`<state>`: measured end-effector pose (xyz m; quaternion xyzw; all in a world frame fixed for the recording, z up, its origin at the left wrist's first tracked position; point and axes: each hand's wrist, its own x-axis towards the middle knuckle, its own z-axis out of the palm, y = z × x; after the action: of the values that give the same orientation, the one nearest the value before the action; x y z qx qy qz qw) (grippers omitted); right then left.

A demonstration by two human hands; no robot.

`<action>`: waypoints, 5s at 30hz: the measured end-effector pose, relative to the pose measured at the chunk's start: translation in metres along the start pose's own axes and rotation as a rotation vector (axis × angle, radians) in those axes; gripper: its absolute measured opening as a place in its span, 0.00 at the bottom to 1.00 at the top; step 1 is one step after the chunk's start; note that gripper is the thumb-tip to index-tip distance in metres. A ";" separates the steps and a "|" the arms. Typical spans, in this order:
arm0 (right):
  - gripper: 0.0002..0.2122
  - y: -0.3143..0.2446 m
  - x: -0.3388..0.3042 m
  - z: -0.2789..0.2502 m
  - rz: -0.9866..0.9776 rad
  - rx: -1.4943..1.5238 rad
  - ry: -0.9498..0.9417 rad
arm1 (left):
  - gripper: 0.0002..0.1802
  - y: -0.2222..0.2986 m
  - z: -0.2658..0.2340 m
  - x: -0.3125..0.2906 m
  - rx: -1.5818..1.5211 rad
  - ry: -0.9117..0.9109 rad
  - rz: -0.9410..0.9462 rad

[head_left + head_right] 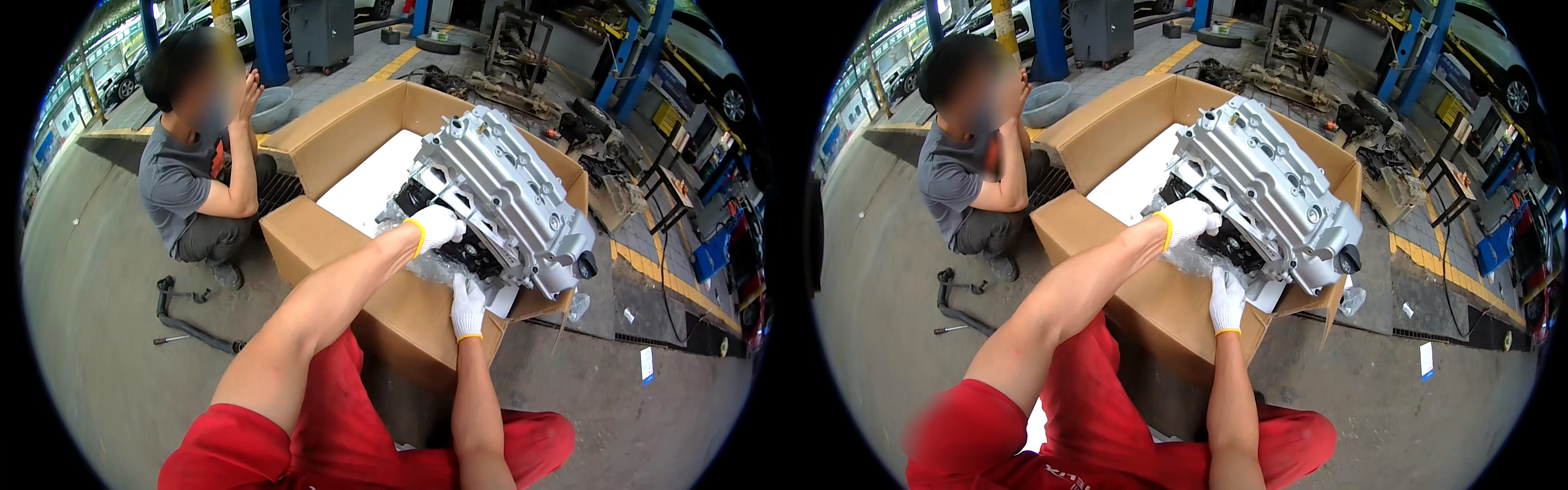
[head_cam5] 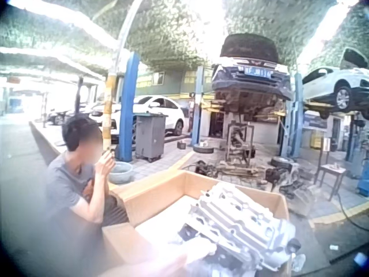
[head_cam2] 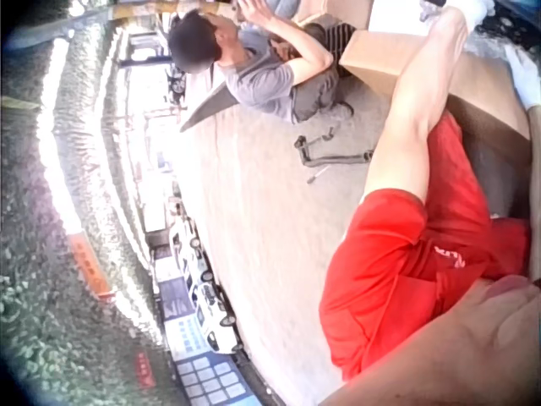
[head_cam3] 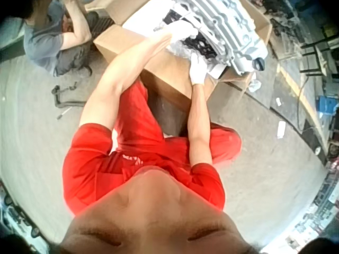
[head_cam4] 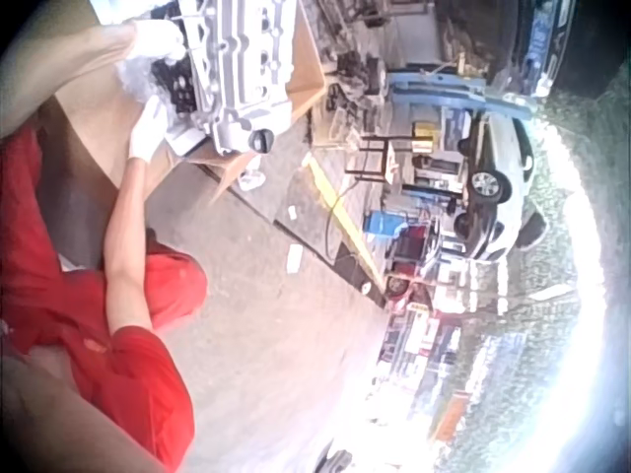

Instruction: The person unpacks a silver engine cylinder head from a cardboard box and removes the white styrofoam packaging. They then pick up several metal bolts and begin inserting them into the threaded holes on the cylinder head, tightening them by hand.

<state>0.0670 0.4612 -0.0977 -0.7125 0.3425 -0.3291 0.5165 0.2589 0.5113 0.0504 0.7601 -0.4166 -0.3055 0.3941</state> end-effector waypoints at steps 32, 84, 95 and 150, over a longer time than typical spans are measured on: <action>0.15 0.018 0.010 0.003 0.065 0.184 -0.014 | 0.20 0.006 0.020 -0.056 0.776 -0.041 0.088; 0.20 -0.029 -0.012 -0.007 -0.045 0.053 0.007 | 0.18 0.222 -0.007 -0.271 0.736 -0.487 1.160; 0.22 0.005 -0.007 -0.007 0.031 -0.093 0.017 | 0.15 0.210 0.010 -0.250 0.676 -0.489 1.145; 0.11 -0.081 -0.040 -0.024 0.236 0.665 -0.392 | 0.15 -0.005 0.025 -0.088 -0.124 -0.040 0.060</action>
<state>0.0372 0.5010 -0.0180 -0.5114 0.1918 -0.2184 0.8087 0.1999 0.5816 0.0454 0.7153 -0.4273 -0.3340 0.4408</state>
